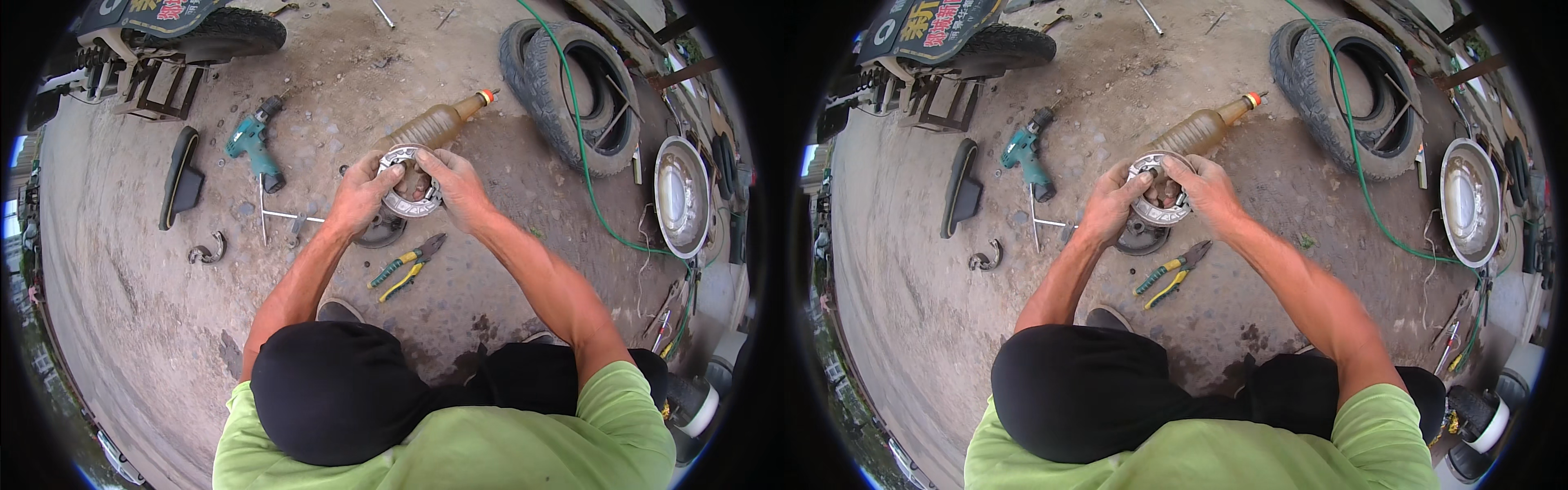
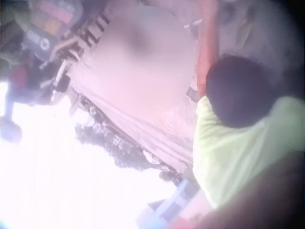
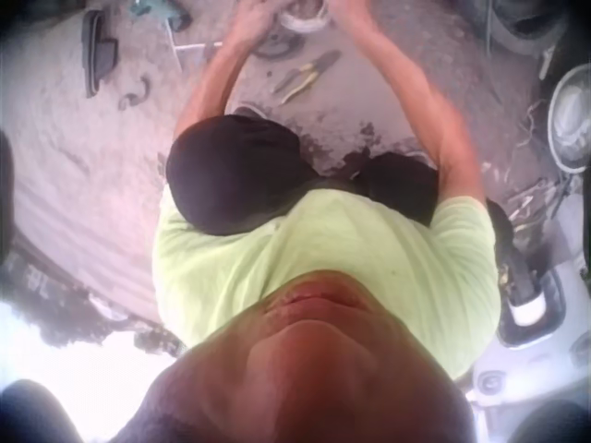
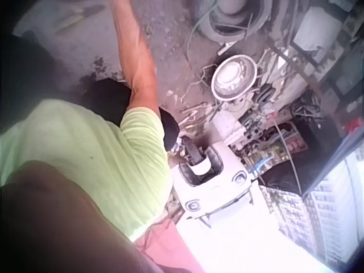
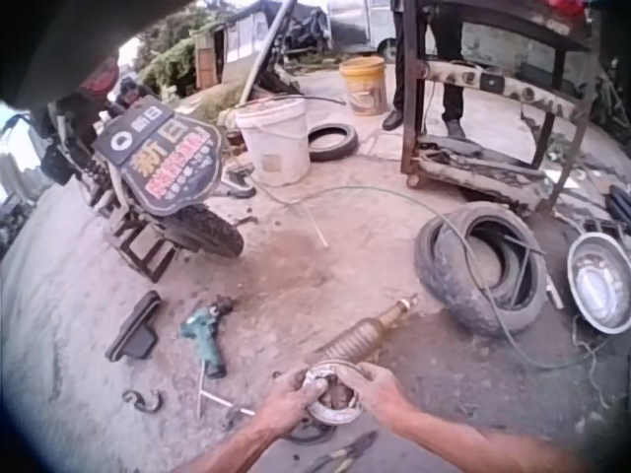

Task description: The person assembles a vehicle brake assembly by hand, installing brake shoes, springs, and retaining clips into the backing plate. They use pliers to secure components and adjust the assembly throughout the process.

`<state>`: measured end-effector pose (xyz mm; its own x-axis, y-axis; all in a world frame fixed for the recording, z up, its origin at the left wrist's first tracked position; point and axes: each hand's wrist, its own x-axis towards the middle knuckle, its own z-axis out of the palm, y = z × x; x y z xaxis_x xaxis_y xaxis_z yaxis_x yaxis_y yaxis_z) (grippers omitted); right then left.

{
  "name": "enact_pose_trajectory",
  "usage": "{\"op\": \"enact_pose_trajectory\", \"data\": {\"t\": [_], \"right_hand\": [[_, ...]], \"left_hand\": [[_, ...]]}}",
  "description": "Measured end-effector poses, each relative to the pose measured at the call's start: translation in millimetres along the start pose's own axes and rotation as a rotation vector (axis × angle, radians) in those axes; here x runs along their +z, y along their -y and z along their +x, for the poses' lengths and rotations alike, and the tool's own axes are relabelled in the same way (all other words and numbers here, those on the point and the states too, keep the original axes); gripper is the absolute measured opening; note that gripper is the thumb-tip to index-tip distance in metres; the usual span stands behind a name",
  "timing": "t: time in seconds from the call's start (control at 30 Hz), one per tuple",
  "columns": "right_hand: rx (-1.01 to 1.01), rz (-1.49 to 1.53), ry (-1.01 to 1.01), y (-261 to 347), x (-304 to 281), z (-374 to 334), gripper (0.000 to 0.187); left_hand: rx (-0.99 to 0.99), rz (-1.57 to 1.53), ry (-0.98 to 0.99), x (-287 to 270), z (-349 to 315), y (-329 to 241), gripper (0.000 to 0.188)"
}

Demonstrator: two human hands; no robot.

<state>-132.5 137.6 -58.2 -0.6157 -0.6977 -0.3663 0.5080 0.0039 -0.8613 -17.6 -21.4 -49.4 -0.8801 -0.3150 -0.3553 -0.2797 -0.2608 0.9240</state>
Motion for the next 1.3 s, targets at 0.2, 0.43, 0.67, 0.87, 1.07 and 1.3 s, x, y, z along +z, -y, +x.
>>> {"op": "enact_pose_trajectory", "data": {"t": [0.2, 0.43, 0.67, 0.87, 1.07, 1.3], "right_hand": [[0.069, -0.324, 0.210, 28, -8, 1, 0.049], [0.055, -0.230, 0.134, 15, -6, -4, 0.043], [0.126, -0.291, 0.206, 20, 2, -7, 0.054], [0.048, -0.363, 0.212, 26, 9, -16, 0.057], [0.030, -0.371, 0.222, 21, 9, -12, 0.055], [0.194, -0.170, 0.125, 9, 5, -14, 0.053]], "left_hand": [[0.011, 0.254, 0.210, -13, -1, -20, 0.040], [-0.026, 0.034, 0.013, -9, -14, -10, 0.041], [0.033, -0.086, 0.015, 12, -21, 2, 0.035], [0.057, -0.173, -0.002, 11, -28, 2, 0.035], [0.001, -0.180, -0.060, 15, -32, -4, 0.033], [0.089, 0.180, -0.076, 0, -20, -3, 0.046]]}}
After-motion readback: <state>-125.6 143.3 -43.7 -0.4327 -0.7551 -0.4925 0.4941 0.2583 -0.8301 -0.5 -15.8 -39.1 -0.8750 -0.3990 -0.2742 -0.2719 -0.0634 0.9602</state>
